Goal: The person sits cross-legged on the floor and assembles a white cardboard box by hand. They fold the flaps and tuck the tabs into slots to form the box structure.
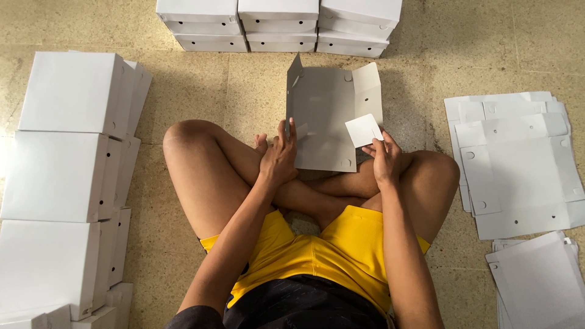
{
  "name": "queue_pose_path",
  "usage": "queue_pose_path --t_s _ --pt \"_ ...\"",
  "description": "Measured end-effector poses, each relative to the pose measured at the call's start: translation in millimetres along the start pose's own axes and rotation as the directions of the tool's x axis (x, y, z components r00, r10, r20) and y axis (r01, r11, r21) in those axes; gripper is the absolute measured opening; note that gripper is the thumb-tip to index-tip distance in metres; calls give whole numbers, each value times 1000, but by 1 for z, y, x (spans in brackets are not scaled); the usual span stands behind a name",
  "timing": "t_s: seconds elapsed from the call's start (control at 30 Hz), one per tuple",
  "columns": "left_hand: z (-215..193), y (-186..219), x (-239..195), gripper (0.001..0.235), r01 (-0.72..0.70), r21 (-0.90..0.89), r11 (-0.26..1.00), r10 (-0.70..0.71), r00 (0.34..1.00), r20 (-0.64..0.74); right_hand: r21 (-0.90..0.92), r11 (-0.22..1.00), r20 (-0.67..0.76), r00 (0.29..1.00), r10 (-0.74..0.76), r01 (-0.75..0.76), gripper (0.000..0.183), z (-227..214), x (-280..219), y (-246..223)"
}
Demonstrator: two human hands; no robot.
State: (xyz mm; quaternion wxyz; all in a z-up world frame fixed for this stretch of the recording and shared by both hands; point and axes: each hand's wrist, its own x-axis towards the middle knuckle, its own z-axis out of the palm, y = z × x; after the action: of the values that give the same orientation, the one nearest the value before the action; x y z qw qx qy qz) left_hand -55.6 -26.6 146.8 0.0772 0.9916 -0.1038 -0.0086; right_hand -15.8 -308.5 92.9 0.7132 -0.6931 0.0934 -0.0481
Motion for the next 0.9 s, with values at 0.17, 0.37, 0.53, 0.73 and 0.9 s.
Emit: queue_pose_path --t_s 0.17,0.37,0.53,0.73,0.9 --pt "0 -3 0 103 -34 -67 997 28 996 -86 -54 998 49 998 -25 28 49 5 -8 -15" --pt "9 -13 16 84 282 -293 914 -286 958 32 -184 973 206 973 -103 142 84 8 -14 -17" --pt "79 -37 34 61 276 -262 925 -285 959 2 -376 892 253 954 -162 251 124 13 -14 -14" --pt "11 -14 13 43 244 -296 924 -224 969 100 -849 450 362 925 114 276 72 23 -8 -17" --pt "53 -23 10 39 136 -141 981 -143 989 -40 -867 456 343 905 253 201 76 35 22 -5"
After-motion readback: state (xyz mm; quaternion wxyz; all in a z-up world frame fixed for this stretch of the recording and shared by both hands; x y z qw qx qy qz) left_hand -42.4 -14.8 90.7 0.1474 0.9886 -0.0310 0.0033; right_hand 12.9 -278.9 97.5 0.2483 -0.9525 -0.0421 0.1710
